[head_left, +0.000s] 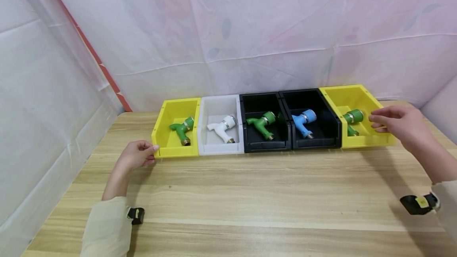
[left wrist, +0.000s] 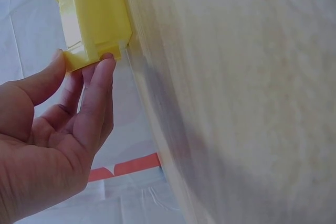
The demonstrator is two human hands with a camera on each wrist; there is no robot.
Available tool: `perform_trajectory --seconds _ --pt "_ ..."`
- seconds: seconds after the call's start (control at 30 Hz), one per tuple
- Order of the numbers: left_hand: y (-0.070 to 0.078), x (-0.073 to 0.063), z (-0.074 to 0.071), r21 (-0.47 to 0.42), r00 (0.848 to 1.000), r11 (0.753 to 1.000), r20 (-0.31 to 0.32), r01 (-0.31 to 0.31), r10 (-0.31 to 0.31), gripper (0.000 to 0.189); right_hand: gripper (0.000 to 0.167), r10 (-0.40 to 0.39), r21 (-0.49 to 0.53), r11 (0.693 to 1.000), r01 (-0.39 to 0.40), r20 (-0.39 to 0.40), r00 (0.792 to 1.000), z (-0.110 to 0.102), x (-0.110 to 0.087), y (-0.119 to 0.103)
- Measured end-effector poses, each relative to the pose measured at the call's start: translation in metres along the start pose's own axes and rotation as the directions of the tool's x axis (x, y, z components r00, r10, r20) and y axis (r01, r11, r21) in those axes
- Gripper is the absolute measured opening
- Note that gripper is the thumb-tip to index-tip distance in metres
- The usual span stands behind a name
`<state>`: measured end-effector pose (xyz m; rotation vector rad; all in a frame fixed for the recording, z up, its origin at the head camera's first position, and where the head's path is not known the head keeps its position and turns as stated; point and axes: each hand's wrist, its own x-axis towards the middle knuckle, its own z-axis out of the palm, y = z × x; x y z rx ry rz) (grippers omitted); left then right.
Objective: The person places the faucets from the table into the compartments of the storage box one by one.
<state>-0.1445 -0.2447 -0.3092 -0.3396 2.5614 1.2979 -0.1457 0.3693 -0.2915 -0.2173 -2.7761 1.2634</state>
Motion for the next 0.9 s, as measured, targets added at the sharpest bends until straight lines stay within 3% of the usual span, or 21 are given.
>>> perform_trajectory --seconds 0.3,0.6,0.77,0.9 --pt "0.002 0.0 0.0 -0.007 1.0 1.0 0.009 0.002 -0.002 0.03 0.046 -0.017 0.011 1.0 0.017 0.014 1.0 0.0 -0.011 0.0" --pt "0.003 0.001 0.001 0.009 1.0 1.0 0.007 -0.016 0.016 0.03 0.049 -0.011 -0.057 0.998 0.014 0.041 0.999 0.007 -0.028 -0.011" --pt "0.002 -0.002 0.002 0.029 1.0 0.999 0.004 -0.027 0.027 0.031 0.044 -0.006 0.002 1.0 0.006 0.087 0.996 0.013 -0.033 -0.018" --pt "0.003 -0.007 0.001 0.064 0.999 0.997 0.009 -0.041 0.04 0.036 0.021 -0.016 0.113 0.994 0.003 0.117 0.993 0.016 -0.036 -0.022"
